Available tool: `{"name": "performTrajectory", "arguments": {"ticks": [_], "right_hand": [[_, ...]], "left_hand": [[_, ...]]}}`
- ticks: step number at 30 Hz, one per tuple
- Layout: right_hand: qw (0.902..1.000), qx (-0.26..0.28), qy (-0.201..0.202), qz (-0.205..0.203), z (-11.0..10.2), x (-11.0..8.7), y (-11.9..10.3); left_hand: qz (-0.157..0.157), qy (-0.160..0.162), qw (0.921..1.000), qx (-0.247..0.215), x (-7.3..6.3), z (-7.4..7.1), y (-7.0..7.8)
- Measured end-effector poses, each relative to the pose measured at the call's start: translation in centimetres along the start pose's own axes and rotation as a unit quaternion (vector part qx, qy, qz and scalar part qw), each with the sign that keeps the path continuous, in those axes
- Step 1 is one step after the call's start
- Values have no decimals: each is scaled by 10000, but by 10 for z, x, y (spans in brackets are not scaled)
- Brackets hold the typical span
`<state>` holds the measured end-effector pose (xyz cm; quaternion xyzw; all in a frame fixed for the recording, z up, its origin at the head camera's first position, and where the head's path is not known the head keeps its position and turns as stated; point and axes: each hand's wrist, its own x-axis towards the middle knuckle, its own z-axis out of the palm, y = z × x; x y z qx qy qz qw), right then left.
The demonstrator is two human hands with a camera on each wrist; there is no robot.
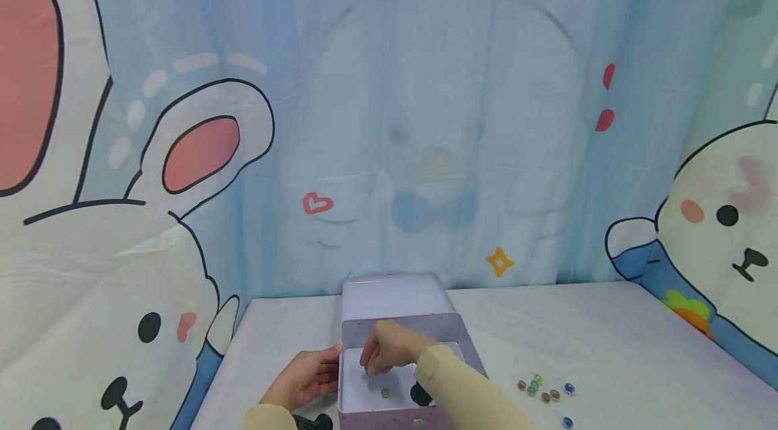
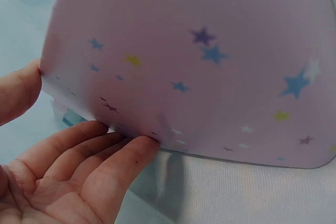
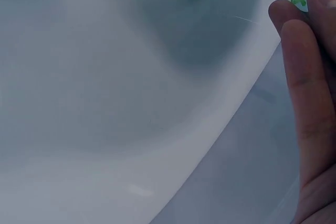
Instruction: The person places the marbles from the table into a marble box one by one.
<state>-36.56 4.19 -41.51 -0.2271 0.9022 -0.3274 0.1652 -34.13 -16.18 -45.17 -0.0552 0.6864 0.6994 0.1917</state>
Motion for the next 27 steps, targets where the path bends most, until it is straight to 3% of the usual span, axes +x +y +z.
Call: {"name": "performTrajectory", "arguments": {"ticks": [11, 16, 22, 27], "right_hand": [[10000, -16, 33, -79, -3, -1, 2], [9992, 323, 132, -215, -12, -9, 9], [9926, 849, 517, -693, -41, -32, 24], [9879, 667, 936, -1043, -86, -68, 56]], "left_hand": [[-48, 79, 10000, 29, 1, 1, 0], [-114, 9, 9999, -10, 4, 4, -2], [-60, -119, 9999, 30, 4, 3, -7], [43, -109, 9999, 82, 0, -2, -3]]}}
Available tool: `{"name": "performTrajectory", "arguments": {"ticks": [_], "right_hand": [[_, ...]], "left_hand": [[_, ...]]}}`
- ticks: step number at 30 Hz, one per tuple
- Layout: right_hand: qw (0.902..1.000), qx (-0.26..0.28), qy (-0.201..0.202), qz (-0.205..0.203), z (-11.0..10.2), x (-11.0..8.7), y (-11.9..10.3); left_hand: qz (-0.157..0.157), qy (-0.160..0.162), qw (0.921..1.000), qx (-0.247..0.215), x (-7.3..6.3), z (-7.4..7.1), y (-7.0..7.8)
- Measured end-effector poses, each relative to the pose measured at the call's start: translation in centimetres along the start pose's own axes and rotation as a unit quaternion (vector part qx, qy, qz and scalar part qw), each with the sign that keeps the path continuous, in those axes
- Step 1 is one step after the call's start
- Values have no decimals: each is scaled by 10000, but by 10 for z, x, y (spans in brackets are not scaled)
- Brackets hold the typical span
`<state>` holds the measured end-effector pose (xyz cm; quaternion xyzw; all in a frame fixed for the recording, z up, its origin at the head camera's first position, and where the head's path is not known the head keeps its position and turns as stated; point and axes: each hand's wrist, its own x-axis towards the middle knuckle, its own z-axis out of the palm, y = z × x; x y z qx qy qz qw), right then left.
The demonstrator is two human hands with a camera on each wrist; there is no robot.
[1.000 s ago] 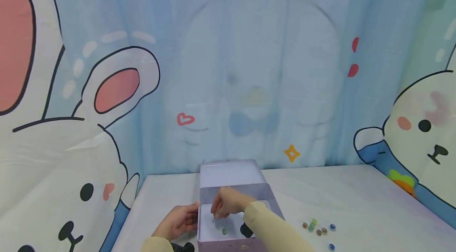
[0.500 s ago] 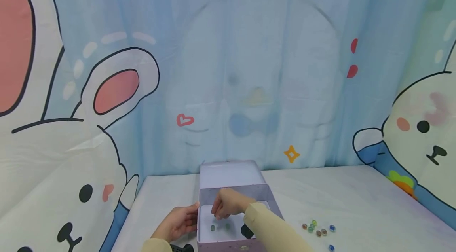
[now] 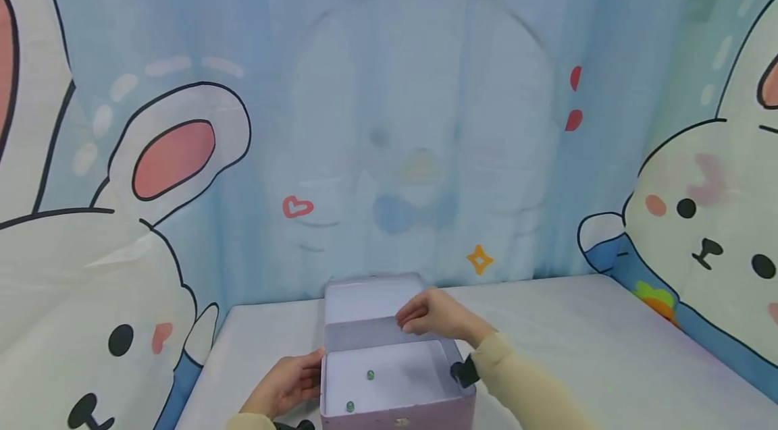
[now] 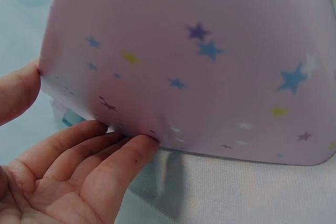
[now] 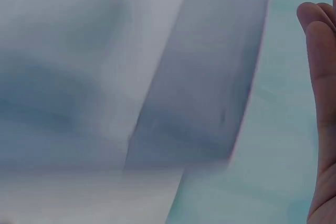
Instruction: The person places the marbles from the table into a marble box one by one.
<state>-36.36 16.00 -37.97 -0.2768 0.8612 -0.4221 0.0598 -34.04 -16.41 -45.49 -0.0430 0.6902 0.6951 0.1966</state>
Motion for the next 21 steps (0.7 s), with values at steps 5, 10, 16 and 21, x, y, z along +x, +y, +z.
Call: {"name": "performTrajectory", "arguments": {"ticks": [5, 10, 16, 21], "right_hand": [[9939, 130, 952, 540, -58, -57, 37], [9668, 281, 1865, 1725, -88, -116, 79], [9471, -1, 1881, 2599, -83, -151, 109], [9334, -419, 1723, 3119, -69, -164, 122]], "left_hand": [[17, 208, 9997, 99, -5, -3, 5], [-23, 343, 9993, 150, -7, -6, 9], [-119, 273, 9996, 19, -7, -3, 7], [-215, 214, 9995, -82, -3, 6, 2]]}}
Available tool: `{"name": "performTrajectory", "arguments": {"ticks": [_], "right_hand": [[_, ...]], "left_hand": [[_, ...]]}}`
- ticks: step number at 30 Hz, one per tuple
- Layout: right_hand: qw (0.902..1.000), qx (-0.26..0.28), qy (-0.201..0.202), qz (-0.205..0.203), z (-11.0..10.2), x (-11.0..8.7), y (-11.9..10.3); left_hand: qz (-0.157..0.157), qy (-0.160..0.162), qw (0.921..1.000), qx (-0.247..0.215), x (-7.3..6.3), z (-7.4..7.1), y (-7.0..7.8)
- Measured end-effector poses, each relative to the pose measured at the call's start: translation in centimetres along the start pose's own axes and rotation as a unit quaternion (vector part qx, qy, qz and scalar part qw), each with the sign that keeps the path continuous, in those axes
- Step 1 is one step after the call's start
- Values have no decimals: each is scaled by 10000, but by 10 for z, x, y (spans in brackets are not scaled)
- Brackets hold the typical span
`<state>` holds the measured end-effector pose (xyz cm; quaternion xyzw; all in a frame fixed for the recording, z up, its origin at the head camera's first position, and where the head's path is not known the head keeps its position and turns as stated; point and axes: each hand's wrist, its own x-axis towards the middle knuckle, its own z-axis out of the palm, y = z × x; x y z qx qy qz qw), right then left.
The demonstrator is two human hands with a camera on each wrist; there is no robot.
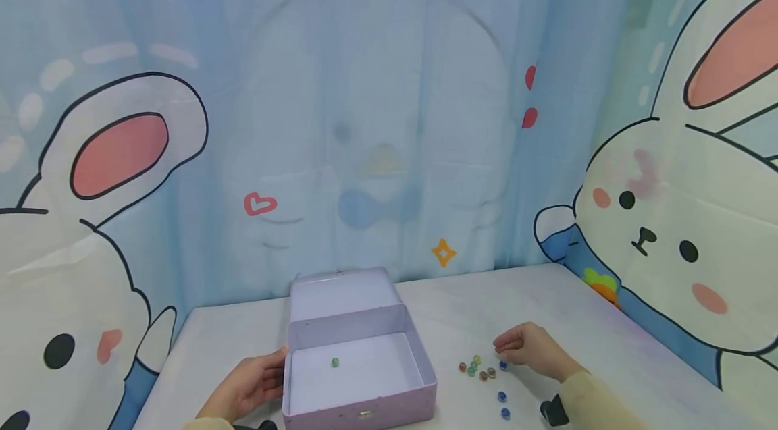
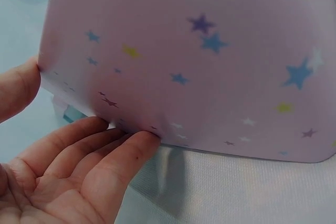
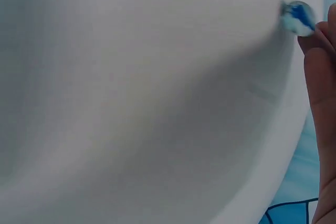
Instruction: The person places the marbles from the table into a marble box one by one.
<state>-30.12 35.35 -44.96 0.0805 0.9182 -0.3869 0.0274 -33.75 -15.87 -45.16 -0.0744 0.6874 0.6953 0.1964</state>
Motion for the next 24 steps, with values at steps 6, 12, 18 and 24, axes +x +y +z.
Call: {"name": "performTrajectory", "arguments": {"ticks": [6, 12, 18, 24], "right_hand": [[9993, -381, -60, 5, 4, -1, 2], [9972, -735, -74, 102, 2, -4, 3], [9992, 312, 217, 151, 0, -8, 7], [9922, 1216, 123, -228, -2, -8, -12]], "left_hand": [[-54, -35, 9999, -104, 1, -1, 0], [15, -71, 9999, -142, 0, -1, 2], [-54, -73, 9998, -158, -1, 0, 1], [-32, -71, 9998, -163, 0, 0, 1]]}}
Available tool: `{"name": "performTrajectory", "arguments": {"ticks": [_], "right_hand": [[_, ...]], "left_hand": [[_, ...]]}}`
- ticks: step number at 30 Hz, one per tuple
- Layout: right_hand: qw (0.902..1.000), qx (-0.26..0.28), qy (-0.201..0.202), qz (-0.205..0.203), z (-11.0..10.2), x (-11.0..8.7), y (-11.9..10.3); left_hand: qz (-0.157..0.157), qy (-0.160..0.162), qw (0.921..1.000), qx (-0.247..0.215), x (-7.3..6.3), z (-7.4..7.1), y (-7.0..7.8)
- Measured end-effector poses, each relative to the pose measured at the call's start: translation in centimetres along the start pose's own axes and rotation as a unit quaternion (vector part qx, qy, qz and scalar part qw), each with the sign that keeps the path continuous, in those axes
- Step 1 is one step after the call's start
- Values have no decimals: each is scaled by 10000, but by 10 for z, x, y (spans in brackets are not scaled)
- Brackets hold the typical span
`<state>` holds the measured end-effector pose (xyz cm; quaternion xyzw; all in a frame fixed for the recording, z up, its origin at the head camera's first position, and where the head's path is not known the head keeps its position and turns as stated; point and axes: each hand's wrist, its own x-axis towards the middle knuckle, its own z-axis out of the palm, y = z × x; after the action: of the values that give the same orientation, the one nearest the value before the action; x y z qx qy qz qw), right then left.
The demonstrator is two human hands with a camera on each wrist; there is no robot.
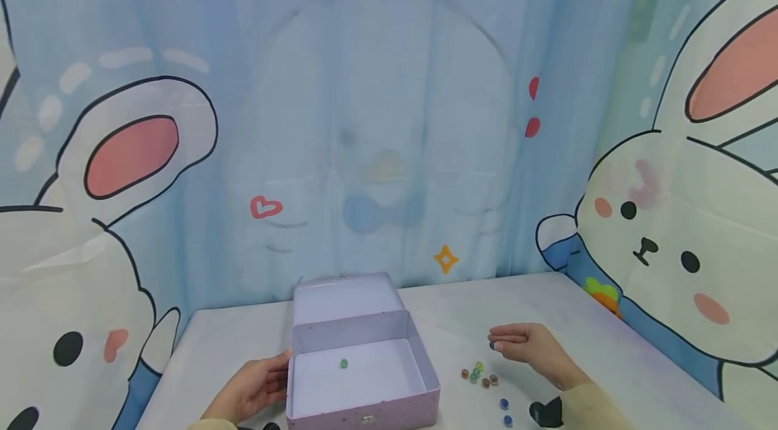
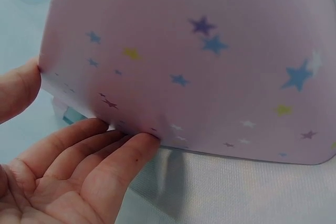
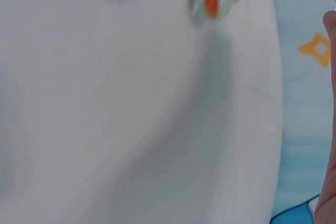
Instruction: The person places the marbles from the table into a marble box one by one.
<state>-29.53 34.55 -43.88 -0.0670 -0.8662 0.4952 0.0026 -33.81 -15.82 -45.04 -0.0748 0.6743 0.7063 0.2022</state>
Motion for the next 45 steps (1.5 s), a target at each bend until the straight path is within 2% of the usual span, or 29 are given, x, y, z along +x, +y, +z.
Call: {"name": "performTrajectory", "arguments": {"ticks": [4, 10, 13, 16, 19, 23, 29, 36, 40, 45], "right_hand": [[9958, 146, -545, -720, 18, 13, -31], [9756, 392, -1385, -1659, 66, 26, -92], [9664, 257, -1686, -1920, 90, 29, -119], [9590, -171, -1931, -2068, 106, 31, -139], [9536, -620, -2057, -2110, 113, 32, -154], [9494, -523, -2239, -2138, 115, 35, -172], [9487, -104, -2323, -2144, 129, 37, -180], [9495, -29, -2509, -1884, 169, 37, -160], [9454, -117, -2696, -1828, 189, 39, -154], [9429, -395, -2817, -1732, 204, 38, -151]], "left_hand": [[84, 7, 10000, 9, 0, -1, 0], [198, 1, 9997, 111, -1, 8, -1], [211, -6, 9997, 134, -1, 16, -1], [235, -64, 9996, 147, -2, 22, -2], [256, -139, 9995, 136, -3, 25, -3], [290, -162, 9994, 91, -4, 28, -2], [377, -279, 9989, 62, 2, 36, 0], [433, -292, 9986, 31, 4, 47, -6], [412, -291, 9987, 23, 4, 49, -8], [361, -345, 9987, -22, 3, 51, -8]]}}
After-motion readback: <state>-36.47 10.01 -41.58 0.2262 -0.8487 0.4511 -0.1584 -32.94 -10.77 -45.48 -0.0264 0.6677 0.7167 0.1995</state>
